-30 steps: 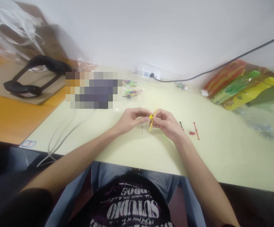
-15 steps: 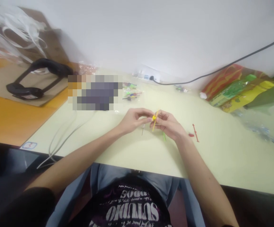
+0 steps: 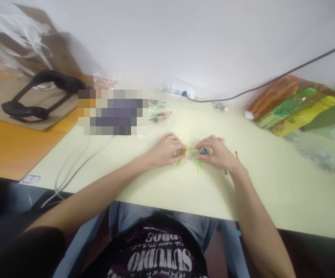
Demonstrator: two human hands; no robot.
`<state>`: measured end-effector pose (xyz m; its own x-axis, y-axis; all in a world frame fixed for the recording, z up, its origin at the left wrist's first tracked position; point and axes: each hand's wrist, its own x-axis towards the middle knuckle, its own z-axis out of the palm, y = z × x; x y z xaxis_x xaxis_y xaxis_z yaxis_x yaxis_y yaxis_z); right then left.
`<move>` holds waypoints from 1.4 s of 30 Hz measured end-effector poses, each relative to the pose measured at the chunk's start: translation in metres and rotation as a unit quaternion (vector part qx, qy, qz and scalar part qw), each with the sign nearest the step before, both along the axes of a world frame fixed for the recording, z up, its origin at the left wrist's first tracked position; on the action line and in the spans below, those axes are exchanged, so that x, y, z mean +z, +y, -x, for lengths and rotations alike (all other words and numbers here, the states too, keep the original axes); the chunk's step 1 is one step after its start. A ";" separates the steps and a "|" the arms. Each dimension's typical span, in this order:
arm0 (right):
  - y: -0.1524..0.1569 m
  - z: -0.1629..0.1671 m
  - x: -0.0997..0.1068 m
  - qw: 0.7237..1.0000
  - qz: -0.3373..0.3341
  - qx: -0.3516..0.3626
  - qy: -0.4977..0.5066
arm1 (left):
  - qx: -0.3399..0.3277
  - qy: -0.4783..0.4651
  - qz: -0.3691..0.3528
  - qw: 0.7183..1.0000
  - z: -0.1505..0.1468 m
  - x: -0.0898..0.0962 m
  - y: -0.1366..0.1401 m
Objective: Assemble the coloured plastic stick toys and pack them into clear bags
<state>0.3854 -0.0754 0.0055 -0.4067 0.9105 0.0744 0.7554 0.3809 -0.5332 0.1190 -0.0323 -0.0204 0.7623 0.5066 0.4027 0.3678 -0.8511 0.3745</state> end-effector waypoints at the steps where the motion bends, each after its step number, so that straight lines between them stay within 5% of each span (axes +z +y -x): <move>1: 0.000 0.002 -0.002 1.000 0.000 0.006 -0.016 | 0.003 0.008 -0.003 1.000 0.001 -0.001 -0.001; 8: 0.000 0.007 -0.006 1.000 0.003 0.007 -0.026 | 0.014 0.023 -0.007 1.000 0.006 0.002 -0.005; 14: -0.002 0.010 -0.003 0.994 0.008 -0.008 0.106 | 0.022 0.005 -0.021 1.000 0.010 0.002 -0.006; 20: -0.003 0.016 0.004 0.959 0.062 -0.005 0.277 | -0.032 -0.064 -0.019 0.997 0.004 0.003 -0.009; 26: -0.006 0.024 0.004 0.946 0.086 0.027 0.312 | -0.030 -0.126 -0.007 0.992 0.001 0.000 -0.012; 32: -0.018 0.019 0.009 0.993 -0.029 -0.078 0.077 | 0.002 -0.175 -0.003 0.985 0.005 0.011 -0.017; 37: -0.024 0.027 0.008 0.987 -0.063 -0.044 -0.139 | 0.006 -0.203 0.004 0.979 0.007 0.012 -0.018; 42: -0.023 0.037 -0.002 0.978 -0.051 -0.035 -0.199 | 0.015 -0.197 -0.005 0.980 0.008 0.011 -0.017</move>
<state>0.3488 -0.0987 0.0030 -0.3584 0.9334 0.0154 0.9217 0.3564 -0.1529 0.1112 -0.0492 -0.0090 0.5309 0.5213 0.6681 0.2209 -0.8463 0.4848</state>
